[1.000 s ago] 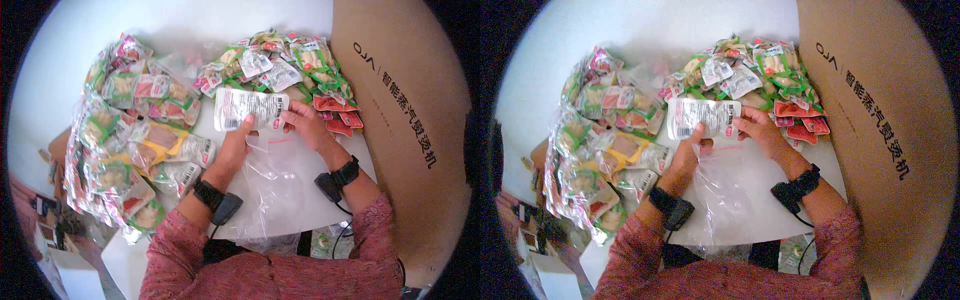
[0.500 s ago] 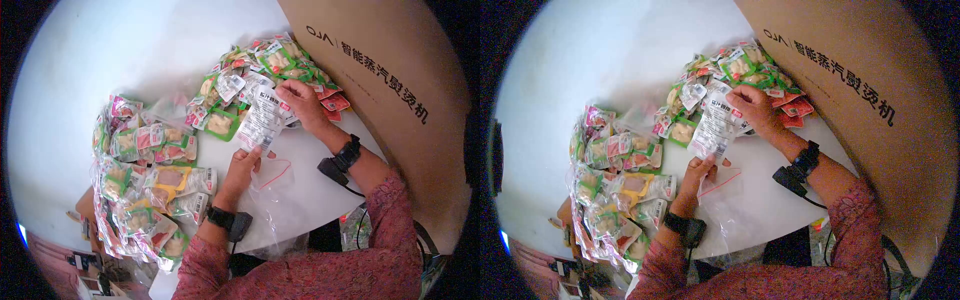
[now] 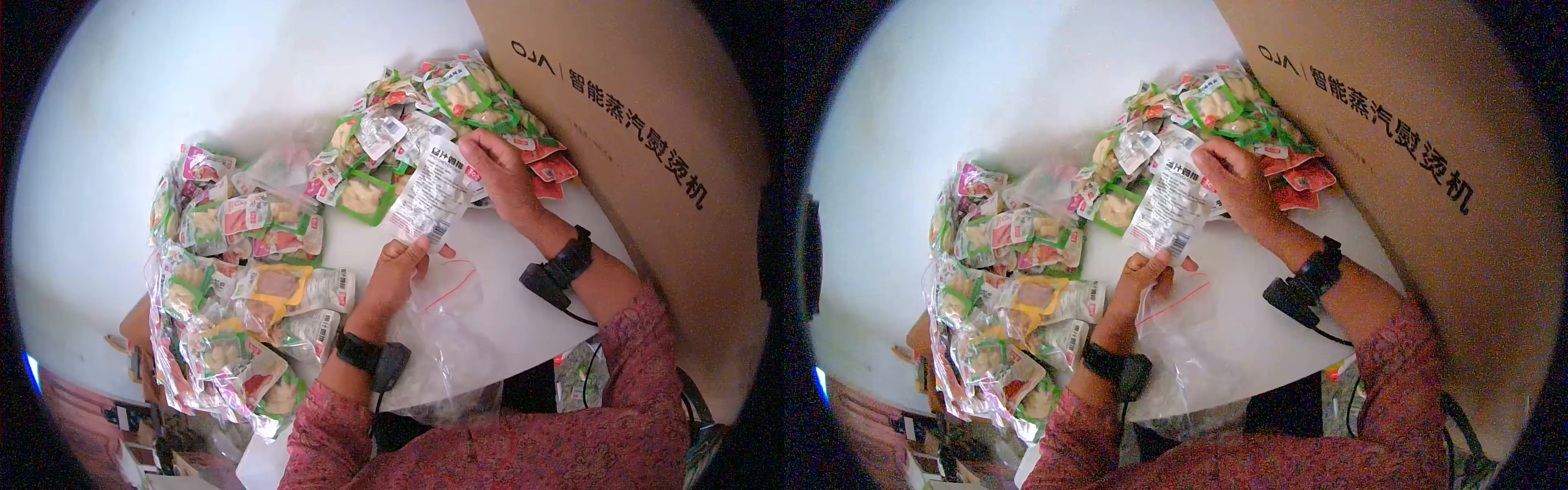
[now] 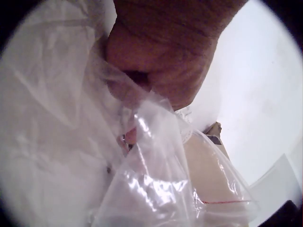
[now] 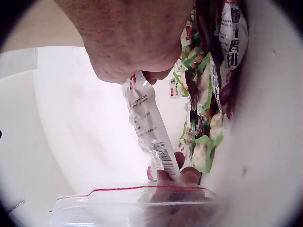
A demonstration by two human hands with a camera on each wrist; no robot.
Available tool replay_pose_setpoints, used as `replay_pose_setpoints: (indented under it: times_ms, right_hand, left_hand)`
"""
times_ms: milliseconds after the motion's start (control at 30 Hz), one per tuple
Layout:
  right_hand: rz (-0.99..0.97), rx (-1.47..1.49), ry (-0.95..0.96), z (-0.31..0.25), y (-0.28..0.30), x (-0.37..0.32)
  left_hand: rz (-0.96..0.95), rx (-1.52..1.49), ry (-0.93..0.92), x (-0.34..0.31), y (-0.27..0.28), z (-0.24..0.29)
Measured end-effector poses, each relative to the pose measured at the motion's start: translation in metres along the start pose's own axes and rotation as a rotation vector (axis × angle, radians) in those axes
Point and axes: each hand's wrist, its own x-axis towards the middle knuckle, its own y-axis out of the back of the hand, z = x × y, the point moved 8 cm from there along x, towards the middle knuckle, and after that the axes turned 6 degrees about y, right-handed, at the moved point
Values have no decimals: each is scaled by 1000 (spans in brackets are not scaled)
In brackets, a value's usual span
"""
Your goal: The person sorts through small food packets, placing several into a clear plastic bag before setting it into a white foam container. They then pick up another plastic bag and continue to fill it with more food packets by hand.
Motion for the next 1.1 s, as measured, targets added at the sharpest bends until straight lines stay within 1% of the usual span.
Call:
replay_pose_setpoints:
  times_ms: [100,167,200,267,333,467,667,767,833,967,1033,1100]
  right_hand:
    - [-60,13,-8,-3,-9,-5]
    - [-123,119,-192,9,-22,-13]
    - [-128,119,-189,11,-25,-15]
    - [-87,222,-130,14,-26,-16]
    - [-109,215,-147,19,-26,-16]
    - [-159,180,-174,19,-25,-15]
    - [-158,51,-104,-1,-24,-14]
    - [-164,57,-71,-7,-25,-13]
    - [-162,48,-85,-7,-24,-13]
    - [-146,60,-117,-4,-22,-14]
    - [-148,33,-129,-2,-20,-14]
    - [-155,8,-139,3,-20,-13]
  left_hand:
    - [33,-75,-43,1,2,3]
    - [55,-115,-77,1,5,5]
    - [53,-165,-79,2,6,4]
    - [55,-217,-83,1,9,4]
    - [17,-219,-26,2,9,-1]
    - [43,-232,-67,4,7,1]
    - [29,-125,-84,6,6,-3]
    - [57,-42,-74,4,4,-2]
    - [57,8,-73,1,1,1]
    - [48,-2,-24,-2,-2,2]
    - [82,-5,-17,-1,0,1]
    - [72,-69,-30,-1,-2,1]
